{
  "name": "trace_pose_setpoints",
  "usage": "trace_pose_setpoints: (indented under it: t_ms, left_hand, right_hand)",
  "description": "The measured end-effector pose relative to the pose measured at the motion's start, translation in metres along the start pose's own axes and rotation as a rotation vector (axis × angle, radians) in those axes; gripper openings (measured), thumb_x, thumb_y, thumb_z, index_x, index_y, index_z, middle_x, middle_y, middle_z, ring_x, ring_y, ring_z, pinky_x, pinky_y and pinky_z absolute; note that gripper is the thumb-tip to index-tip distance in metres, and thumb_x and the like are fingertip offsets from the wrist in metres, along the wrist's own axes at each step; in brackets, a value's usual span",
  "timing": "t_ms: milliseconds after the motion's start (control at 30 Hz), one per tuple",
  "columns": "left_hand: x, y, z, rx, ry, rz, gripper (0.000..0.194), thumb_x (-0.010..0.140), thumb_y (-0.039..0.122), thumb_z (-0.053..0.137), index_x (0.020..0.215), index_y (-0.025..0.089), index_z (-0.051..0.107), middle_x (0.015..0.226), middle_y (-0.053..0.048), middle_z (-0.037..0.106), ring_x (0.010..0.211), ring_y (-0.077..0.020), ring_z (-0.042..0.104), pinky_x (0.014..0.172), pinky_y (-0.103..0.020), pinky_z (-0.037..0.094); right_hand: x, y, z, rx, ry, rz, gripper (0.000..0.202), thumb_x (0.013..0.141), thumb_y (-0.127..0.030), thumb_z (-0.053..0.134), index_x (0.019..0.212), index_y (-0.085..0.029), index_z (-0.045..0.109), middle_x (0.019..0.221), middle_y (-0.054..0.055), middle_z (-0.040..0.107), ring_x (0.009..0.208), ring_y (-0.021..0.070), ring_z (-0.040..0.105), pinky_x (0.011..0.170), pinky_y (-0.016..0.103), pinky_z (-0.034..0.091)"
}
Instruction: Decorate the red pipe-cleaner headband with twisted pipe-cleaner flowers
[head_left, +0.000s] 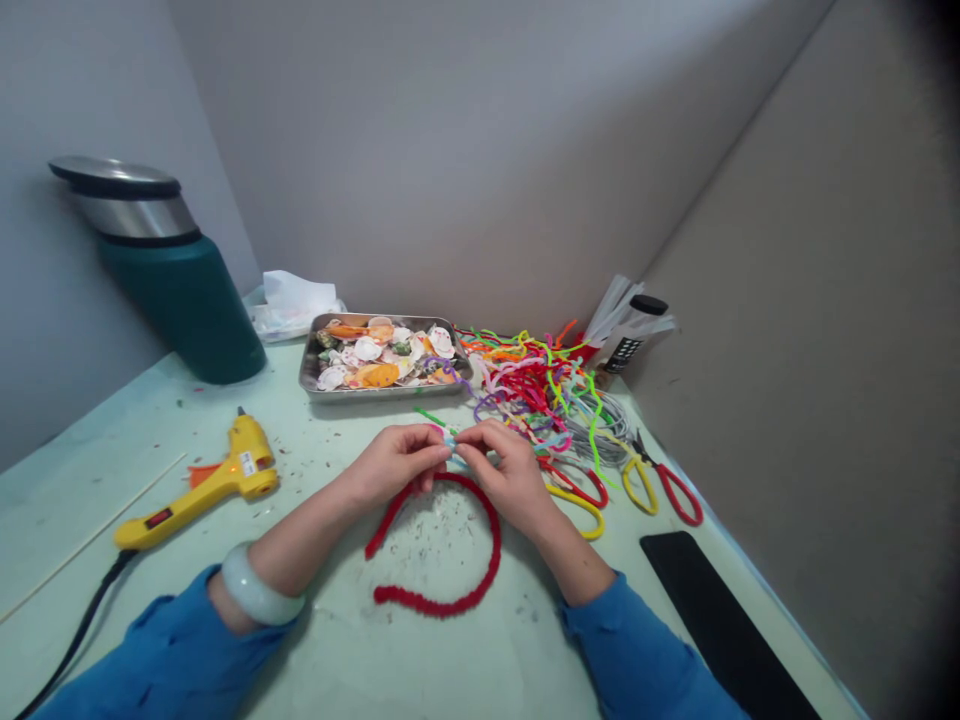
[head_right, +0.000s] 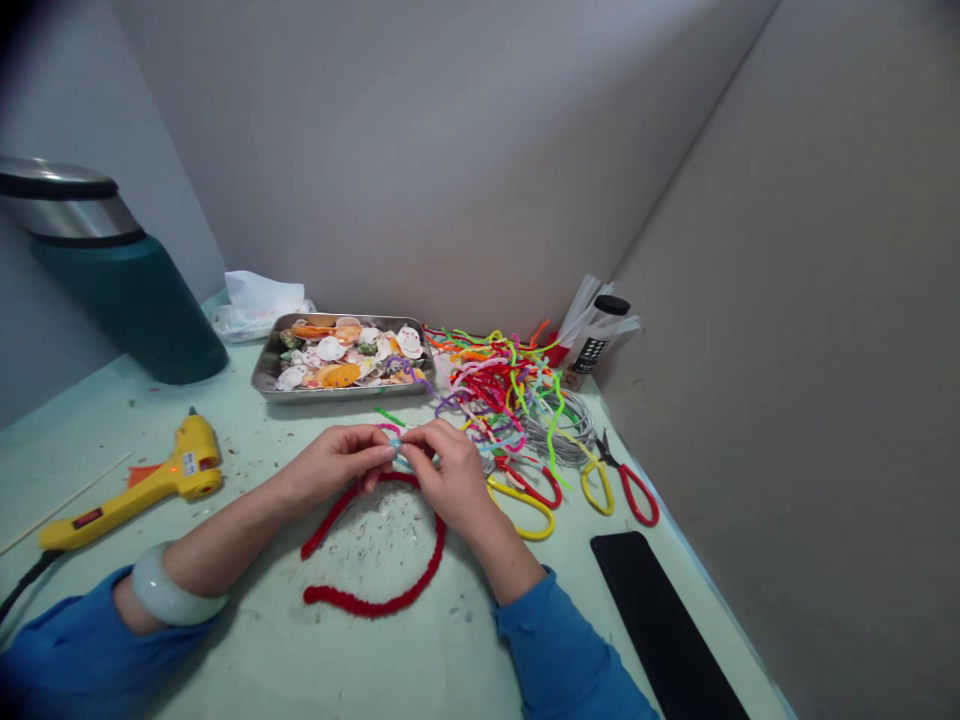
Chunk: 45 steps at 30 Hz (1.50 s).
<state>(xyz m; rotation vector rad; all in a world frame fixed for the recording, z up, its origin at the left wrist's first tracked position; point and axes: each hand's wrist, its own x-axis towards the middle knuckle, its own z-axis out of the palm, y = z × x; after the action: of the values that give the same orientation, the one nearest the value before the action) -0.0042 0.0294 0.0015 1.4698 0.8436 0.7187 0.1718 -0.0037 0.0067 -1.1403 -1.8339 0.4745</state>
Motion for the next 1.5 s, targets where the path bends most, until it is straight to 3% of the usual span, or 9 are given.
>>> trace_pose_setpoints:
  t_ms: [300,667,833,1033,1233,1500]
  left_hand:
    - [-0.002,0.002,0.004,-0.025,0.041,0.012,0.023,0.078,0.037,0.060,0.069,0.016,0.057,0.048,0.004,0.054,0.044,-0.0085,0.046,0.048,-0.020,0.037]
    - [-0.002,0.001,0.006,-0.134,0.056,-0.032,0.022,0.076,0.034,0.065,0.070,0.015,0.057,0.046,0.004,0.055,0.042,-0.0070,0.047,0.047,-0.018,0.037]
    - [-0.002,0.004,0.007,-0.236,0.037,-0.069,0.025,0.078,0.037,0.063,0.071,0.014,0.057,0.048,0.003,0.057,0.042,-0.0078,0.050,0.047,-0.019,0.041]
    - [-0.001,0.002,0.006,-0.359,0.017,-0.047,0.027,0.071,0.033,0.071,0.086,0.014,0.058,0.072,-0.001,0.065,0.047,-0.0087,0.055,0.048,-0.023,0.047]
    - [-0.002,0.004,0.006,-0.323,0.064,-0.095,0.026,0.069,0.035,0.072,0.076,0.014,0.058,0.053,0.001,0.060,0.045,-0.0091,0.054,0.048,-0.020,0.045]
    - [-0.003,0.008,0.015,-0.344,0.207,-0.049,0.026,0.066,0.033,0.075,0.070,0.013,0.058,0.054,0.000,0.064,0.051,-0.0117,0.060,0.056,-0.023,0.049]
  right_hand:
    - [0.004,0.003,-0.004,0.268,-0.171,0.328,0.015,0.079,-0.030,0.059,0.076,-0.016,0.058,0.069,-0.002,0.056,0.062,0.0109,0.048,0.058,0.024,0.038]
    - [0.003,-0.002,-0.007,0.264,-0.302,0.326,0.017,0.081,-0.030,0.055,0.073,-0.016,0.058,0.066,-0.002,0.052,0.060,0.0098,0.043,0.054,0.022,0.033]
    - [0.002,-0.001,-0.003,0.210,-0.224,0.287,0.017,0.082,-0.029,0.054,0.074,-0.016,0.059,0.065,-0.002,0.052,0.059,0.0099,0.043,0.055,0.022,0.034]
    - [0.001,0.003,0.001,0.255,-0.145,0.291,0.018,0.083,-0.031,0.053,0.074,-0.016,0.059,0.065,-0.002,0.052,0.059,0.0102,0.045,0.055,0.023,0.035]
    - [-0.001,0.004,0.005,0.259,-0.095,0.285,0.017,0.082,-0.031,0.054,0.074,-0.017,0.058,0.066,-0.002,0.054,0.061,0.0109,0.047,0.057,0.023,0.038]
    - [-0.003,-0.003,0.015,0.125,0.059,0.243,0.015,0.082,-0.026,0.054,0.071,-0.016,0.059,0.067,0.000,0.057,0.063,0.0127,0.050,0.060,0.024,0.039]
